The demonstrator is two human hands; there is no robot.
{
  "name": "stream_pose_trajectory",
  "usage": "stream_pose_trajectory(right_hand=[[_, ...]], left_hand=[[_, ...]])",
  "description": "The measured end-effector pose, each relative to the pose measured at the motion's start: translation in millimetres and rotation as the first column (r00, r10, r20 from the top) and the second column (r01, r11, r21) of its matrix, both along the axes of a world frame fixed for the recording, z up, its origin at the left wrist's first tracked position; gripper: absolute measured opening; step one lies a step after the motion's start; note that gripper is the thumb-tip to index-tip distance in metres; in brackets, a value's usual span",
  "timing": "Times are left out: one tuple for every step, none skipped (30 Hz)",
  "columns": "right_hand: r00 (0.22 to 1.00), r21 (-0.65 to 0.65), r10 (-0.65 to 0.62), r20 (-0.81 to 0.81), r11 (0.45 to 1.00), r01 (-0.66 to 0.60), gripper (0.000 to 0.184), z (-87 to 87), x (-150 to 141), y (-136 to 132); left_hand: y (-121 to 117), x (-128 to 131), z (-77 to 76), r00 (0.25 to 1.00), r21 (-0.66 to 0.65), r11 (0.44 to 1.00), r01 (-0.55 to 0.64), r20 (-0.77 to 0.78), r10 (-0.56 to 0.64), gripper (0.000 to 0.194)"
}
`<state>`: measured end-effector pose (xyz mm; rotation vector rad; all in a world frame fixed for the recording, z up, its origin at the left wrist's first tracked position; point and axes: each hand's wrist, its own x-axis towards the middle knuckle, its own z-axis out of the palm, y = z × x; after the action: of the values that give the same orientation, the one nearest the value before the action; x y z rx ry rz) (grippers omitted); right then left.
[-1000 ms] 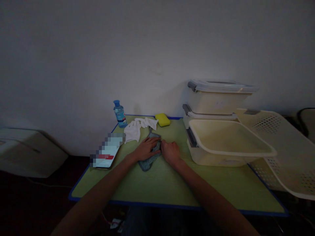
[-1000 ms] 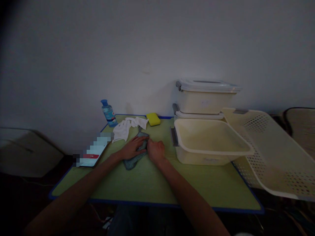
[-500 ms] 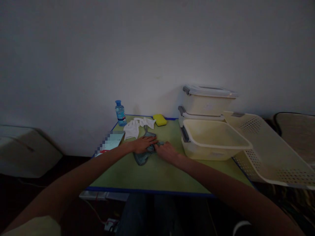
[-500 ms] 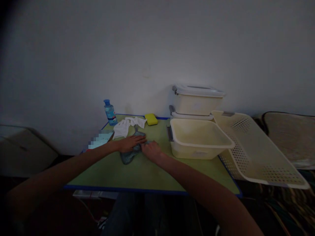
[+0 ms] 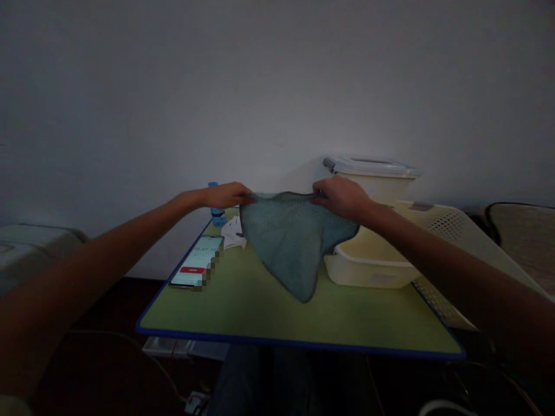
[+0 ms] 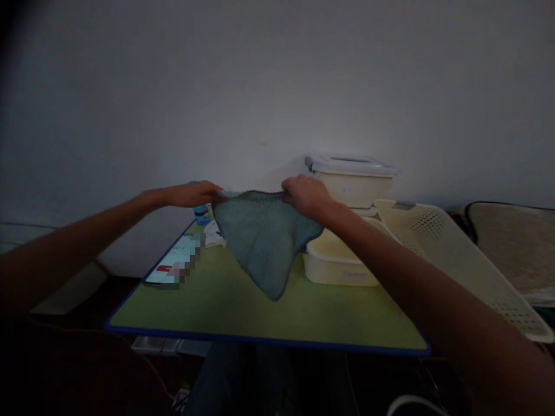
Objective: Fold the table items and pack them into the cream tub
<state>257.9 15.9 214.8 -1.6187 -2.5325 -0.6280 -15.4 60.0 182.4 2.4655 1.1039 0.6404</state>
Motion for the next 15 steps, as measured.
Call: stream_pose_trajectory(right_hand=[[0.999, 0.027, 0.003, -0.032, 1.0, -0.002, 0.024, 5.7, 6, 5], [0.998, 0.045, 0.009, -0.069, 0.999, -0.006, 0.023, 10.3, 12, 10], [0.994, 0.049, 0.022, -0.103, 0.999, -0.017, 0.022, 14.0, 18, 14], [0.99, 0.045, 0.039, -0.137, 0.998, -0.033, 0.021, 16.8, 22, 17], [0.984, 0.038, 0.058, -0.17, 0.998, -0.053, 0.02, 19.1, 27, 19], [0.976, 0.033, 0.076, -0.202, 0.997, -0.071, 0.018, 20.8, 30, 20], [0.967, 0.035, 0.09, -0.24, 0.996, -0.084, 0.016, 22.0, 33, 21], [0.954, 0.04, 0.101, -0.283, 0.995, -0.094, 0.015, 22.7, 35, 21], [0.937, 0.048, 0.114, -0.33, 0.993, -0.104, 0.015, 23.0, 36, 21], [0.916, 0.057, 0.128, -0.38, 0.992, -0.115, 0.015, 23.0, 37, 21], [0.891, 0.065, 0.145, -0.43, 0.989, -0.129, 0.016, 22.7, 37, 21], [0.864, 0.075, 0.164, -0.476, 0.986, -0.146, 0.017, 22.2, 36, 21], [0.838, 0.087, 0.186, -0.514, 0.982, -0.165, 0.017, 21.7, 35, 21], [0.814, 0.1, 0.207, -0.543, 0.978, -0.182, 0.017, 21.4, 33, 21], [0.793, 0.113, 0.224, -0.567, 0.974, -0.194, 0.018, 21.4, 31, 22]], left_hand=[[-1, -2, 10.8, 0.998, -0.036, 0.999, 0.02, -0.063, -0.022, 0.03], [-2, -3, 20.6, 0.996, -0.04, 0.999, 0.009, -0.089, -0.012, 0.033], [-4, -4, 29.3, 0.995, -0.045, 0.999, -0.011, -0.098, 0.006, 0.033], [-6, -5, 36.4, 0.995, -0.04, 0.998, -0.04, -0.09, 0.037, 0.033], [-8, -5, 41.9, 0.995, -0.035, 0.997, -0.073, -0.074, 0.07, 0.031], [-10, -6, 45.7, 0.993, -0.034, 0.994, -0.101, -0.061, 0.099, 0.03], [-13, -5, 47.7, 0.992, -0.037, 0.992, -0.123, -0.047, 0.121, 0.028], [-15, -5, 48.3, 0.991, -0.041, 0.99, -0.133, -0.023, 0.132, 0.025], [-17, -4, 47.6, 0.99, -0.048, 0.989, -0.138, 0.022, 0.139, 0.021], [-19, -2, 46.0, 0.986, -0.054, 0.989, -0.141, 0.088, 0.145, 0.017], [-19, 0, 43.8, 0.975, -0.057, 0.988, -0.142, 0.167, 0.149, 0.017], [-20, 3, 41.3, 0.957, -0.051, 0.988, -0.144, 0.247, 0.152, 0.022], [-19, 6, 38.8, 0.935, -0.043, 0.988, -0.151, 0.319, 0.157, 0.028], [-18, 9, 36.3, 0.913, -0.044, 0.986, -0.162, 0.371, 0.167, 0.033], [-17, 12, 34.0, 0.899, -0.053, 0.984, -0.172, 0.4, 0.179, 0.034]])
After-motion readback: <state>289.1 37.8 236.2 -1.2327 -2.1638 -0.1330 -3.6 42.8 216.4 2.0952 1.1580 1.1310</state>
